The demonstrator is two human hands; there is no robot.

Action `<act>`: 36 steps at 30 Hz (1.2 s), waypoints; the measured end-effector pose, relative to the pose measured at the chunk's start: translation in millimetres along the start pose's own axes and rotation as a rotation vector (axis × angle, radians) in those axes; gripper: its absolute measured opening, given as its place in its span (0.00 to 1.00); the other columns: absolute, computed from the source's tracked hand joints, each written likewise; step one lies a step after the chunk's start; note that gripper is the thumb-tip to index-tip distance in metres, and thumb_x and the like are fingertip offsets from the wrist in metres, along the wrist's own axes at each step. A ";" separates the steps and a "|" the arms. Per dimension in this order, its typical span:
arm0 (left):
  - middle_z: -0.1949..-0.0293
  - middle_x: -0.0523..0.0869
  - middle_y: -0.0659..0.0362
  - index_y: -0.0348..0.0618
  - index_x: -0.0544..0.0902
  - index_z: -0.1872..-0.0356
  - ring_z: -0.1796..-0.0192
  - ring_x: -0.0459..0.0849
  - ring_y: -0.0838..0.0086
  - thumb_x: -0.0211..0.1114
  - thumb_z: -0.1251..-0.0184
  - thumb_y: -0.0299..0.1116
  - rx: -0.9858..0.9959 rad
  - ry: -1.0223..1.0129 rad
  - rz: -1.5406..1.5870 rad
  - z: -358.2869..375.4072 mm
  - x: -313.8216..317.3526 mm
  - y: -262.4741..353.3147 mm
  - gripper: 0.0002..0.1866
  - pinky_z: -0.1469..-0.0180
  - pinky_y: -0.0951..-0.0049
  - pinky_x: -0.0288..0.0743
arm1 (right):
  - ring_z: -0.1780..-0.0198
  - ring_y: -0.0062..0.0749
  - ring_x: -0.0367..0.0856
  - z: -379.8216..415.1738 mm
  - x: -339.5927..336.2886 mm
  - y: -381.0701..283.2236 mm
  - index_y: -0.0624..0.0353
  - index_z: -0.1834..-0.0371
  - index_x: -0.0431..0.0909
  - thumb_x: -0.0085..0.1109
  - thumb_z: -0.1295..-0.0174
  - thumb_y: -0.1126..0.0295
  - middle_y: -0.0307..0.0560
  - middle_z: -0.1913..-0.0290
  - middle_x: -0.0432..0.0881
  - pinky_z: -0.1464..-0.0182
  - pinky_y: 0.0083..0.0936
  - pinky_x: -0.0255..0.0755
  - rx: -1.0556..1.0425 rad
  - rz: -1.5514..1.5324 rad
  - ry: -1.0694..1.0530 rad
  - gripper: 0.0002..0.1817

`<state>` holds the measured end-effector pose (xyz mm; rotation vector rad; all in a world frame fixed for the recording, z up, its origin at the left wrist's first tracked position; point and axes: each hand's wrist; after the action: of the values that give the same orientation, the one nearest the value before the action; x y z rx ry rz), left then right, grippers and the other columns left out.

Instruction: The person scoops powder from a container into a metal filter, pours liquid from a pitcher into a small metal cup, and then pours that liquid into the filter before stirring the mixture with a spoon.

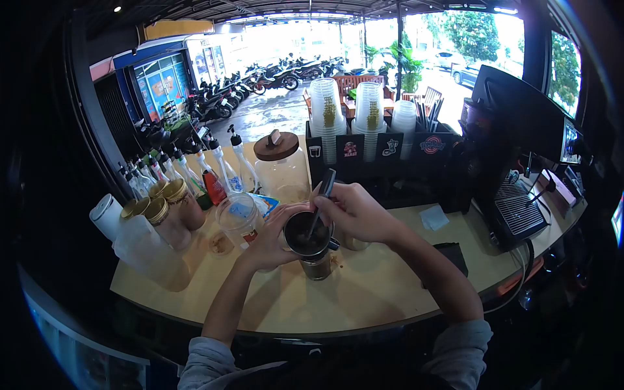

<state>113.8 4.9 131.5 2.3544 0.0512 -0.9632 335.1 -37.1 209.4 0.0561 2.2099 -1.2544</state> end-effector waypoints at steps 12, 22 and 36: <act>0.35 0.73 0.60 0.56 0.67 0.35 0.31 0.68 0.60 0.81 0.63 0.37 -0.047 0.002 0.013 1.5 1.0 -1.2 0.47 0.26 0.55 0.50 | 0.72 0.16 0.76 6.8 3.0 4.1 0.67 0.61 0.74 0.45 0.27 0.71 0.39 0.77 0.77 0.68 0.18 0.71 -0.072 -0.102 0.085 0.10; 0.35 0.73 0.60 0.56 0.67 0.35 0.31 0.68 0.60 0.81 0.63 0.37 -0.023 0.006 0.007 3.8 -1.3 -3.3 0.47 0.26 0.56 0.50 | 0.73 0.13 0.71 17.8 11.0 24.0 0.63 0.62 0.75 0.44 0.26 0.70 0.36 0.75 0.75 0.71 0.16 0.65 -0.105 -0.208 0.102 0.11; 0.36 0.73 0.59 0.56 0.65 0.34 0.31 0.69 0.59 0.81 0.62 0.40 0.002 -0.040 -0.051 0.5 0.9 -4.5 0.48 0.25 0.49 0.45 | 0.74 0.12 0.67 -0.2 2.7 31.7 0.63 0.63 0.76 0.47 0.27 0.68 0.33 0.76 0.71 0.70 0.16 0.63 -0.015 -0.196 0.092 0.11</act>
<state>113.0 8.2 128.3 2.3450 0.0946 -1.0349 342.6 -20.0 183.7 -0.1136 2.3499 -1.3635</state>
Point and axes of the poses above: each hand's wrist, its own z-axis away from the middle knuckle, its own x-axis out of the palm, y = z × x
